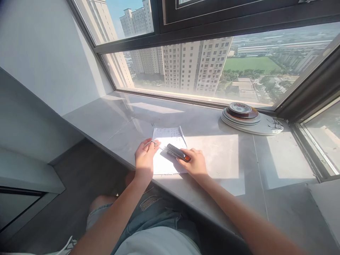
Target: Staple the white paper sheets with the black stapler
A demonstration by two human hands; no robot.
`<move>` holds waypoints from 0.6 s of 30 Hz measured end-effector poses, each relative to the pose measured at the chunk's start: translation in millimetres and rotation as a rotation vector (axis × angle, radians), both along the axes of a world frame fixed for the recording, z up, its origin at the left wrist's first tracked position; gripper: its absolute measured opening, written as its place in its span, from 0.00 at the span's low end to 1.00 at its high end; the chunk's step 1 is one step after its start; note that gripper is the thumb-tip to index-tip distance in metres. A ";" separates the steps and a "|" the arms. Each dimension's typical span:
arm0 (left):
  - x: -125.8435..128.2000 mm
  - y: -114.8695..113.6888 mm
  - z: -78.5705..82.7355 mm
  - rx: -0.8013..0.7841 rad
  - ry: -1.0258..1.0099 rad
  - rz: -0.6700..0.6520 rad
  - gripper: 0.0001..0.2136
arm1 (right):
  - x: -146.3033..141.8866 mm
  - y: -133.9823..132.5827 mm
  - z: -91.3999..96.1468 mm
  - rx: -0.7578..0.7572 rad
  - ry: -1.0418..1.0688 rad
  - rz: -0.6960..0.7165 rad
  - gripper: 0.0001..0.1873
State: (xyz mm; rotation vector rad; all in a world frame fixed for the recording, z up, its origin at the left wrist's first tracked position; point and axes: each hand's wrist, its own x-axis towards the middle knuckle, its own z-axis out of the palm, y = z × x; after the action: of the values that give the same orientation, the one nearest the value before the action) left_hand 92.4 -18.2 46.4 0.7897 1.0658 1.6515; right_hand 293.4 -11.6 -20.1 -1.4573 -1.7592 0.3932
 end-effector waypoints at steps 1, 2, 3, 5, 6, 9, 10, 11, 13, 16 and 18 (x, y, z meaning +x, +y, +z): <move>2.4 -3.4 1.6 0.009 0.035 -0.037 0.17 | -0.2 1.7 -1.7 -0.008 -0.024 0.028 0.20; 4.6 -6.6 2.7 0.014 0.073 -0.084 0.18 | -0.4 2.6 -2.1 -0.009 -0.046 0.051 0.20; 6.8 -9.6 3.5 0.018 0.114 -0.136 0.18 | -0.6 2.4 -1.1 0.000 -0.064 0.062 0.20; 10.6 -15.3 5.1 0.014 0.208 -0.237 0.18 | -0.8 -0.8 4.9 0.074 -0.097 0.037 0.24; 12.4 -17.8 6.2 0.000 0.255 -0.280 0.17 | -0.9 -3.6 9.2 0.144 -0.105 0.020 0.25; 17.5 -24.3 10.7 -0.080 0.352 -0.377 0.16 | -1.5 -14.1 22.0 0.419 -0.104 0.101 0.23; 19.0 -26.0 12.1 -0.109 0.368 -0.405 0.16 | -1.8 -17.1 25.2 0.499 -0.114 0.171 0.20; 20.5 -27.4 13.4 -0.130 0.379 -0.428 0.15 | -2.3 -19.6 27.6 0.565 -0.131 0.234 0.16; 23.1 -29.9 15.3 -0.143 0.397 -0.459 0.14 | -2.9 -22.8 30.7 0.653 -0.171 0.279 0.15; 26.1 -32.6 18.3 -0.131 0.407 -0.486 0.14 | -1.9 -24.2 32.9 0.722 -0.222 0.238 0.18; 25.9 -30.8 20.5 -0.100 0.431 -0.512 0.14 | 1.1 -23.0 33.0 0.752 -0.252 0.223 0.20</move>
State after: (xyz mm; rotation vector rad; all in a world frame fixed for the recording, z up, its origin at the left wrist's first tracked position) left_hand 118.2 -49.0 67.0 1.2669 1.1083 1.0108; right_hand 294.5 -34.6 12.9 -0.7958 -1.9692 -0.3392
